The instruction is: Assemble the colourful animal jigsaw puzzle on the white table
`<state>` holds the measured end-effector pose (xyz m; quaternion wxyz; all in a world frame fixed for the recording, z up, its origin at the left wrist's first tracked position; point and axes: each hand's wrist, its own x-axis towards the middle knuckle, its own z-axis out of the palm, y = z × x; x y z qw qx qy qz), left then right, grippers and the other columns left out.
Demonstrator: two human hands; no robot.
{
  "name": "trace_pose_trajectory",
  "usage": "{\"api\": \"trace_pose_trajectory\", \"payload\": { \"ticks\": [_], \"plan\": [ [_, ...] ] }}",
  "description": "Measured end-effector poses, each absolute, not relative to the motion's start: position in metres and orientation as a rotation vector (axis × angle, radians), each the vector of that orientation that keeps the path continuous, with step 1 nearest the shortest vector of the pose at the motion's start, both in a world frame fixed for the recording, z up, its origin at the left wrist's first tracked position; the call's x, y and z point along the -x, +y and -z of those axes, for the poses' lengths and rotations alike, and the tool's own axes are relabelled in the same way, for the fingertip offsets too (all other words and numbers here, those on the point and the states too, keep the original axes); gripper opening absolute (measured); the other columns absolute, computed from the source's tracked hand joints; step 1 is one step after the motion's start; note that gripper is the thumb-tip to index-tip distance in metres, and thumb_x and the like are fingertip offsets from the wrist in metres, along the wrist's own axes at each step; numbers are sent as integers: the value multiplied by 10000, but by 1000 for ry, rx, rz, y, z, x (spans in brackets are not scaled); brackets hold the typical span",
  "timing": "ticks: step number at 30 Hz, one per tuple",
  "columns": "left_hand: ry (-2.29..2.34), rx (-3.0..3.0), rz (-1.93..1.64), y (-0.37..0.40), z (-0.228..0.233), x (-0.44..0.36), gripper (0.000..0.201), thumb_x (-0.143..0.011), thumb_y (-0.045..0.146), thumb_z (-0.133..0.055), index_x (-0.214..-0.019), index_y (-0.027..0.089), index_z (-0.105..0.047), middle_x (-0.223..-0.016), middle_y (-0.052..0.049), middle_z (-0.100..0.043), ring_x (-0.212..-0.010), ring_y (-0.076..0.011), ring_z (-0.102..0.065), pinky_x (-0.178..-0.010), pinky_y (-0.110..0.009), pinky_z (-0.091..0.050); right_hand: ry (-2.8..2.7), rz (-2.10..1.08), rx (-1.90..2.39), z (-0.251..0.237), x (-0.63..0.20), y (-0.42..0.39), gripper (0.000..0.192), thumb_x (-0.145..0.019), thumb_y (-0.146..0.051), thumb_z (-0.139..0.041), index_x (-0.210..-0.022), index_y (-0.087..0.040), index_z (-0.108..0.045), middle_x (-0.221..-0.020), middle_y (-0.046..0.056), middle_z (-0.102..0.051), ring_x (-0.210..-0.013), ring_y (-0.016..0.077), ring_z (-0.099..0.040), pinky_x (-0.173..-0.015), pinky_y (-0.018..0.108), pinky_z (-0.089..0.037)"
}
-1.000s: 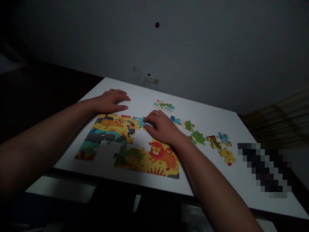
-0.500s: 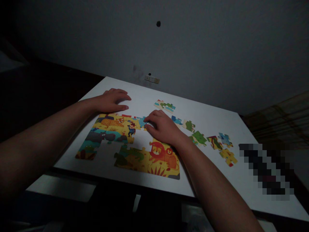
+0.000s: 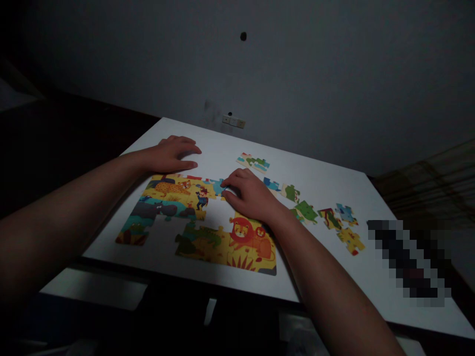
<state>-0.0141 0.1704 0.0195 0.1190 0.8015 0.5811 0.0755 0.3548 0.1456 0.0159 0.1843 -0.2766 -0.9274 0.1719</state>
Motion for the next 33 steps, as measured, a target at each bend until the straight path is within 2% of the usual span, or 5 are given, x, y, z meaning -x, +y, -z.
{"api": "trace_pose_trajectory", "payload": {
  "ticks": [8, 16, 33],
  "plan": [
    [1696, -2335, -245, 171, -19, 14, 888, -1050, 821, -638, -1759, 297, -752, -1927, -165, -599, -1773, -523, -488, -1457, -690, -382, -2639, -480, 794, -17, -355, 146, 276, -1153, -356, -755, -1389, -371, -898, -1312, 140, -853, -1286, 424, -785, -1194, 705, -657],
    [1695, -2340, -237, 170, -20, 13, 885, -1044, 774, -630, -1765, 274, -743, -1937, -173, -590, -1772, -530, -492, -1459, -706, -371, -2631, -476, 769, -14, -356, 148, 240, -1162, -346, -754, -1358, -364, -892, -1317, 130, -845, -1286, 406, -784, -1196, 667, -648],
    [1711, -2334, -211, 170, -20, 12, 892, -1040, 810, -621, -1773, 315, -735, -1938, -149, -588, -1771, -531, -483, -1460, -710, -368, -2614, -499, 780, -16, -355, 146, 234, -1171, -382, -730, -1339, -352, -889, -1303, 122, -855, -1286, 399, -780, -1205, 666, -645]
  ]
}}
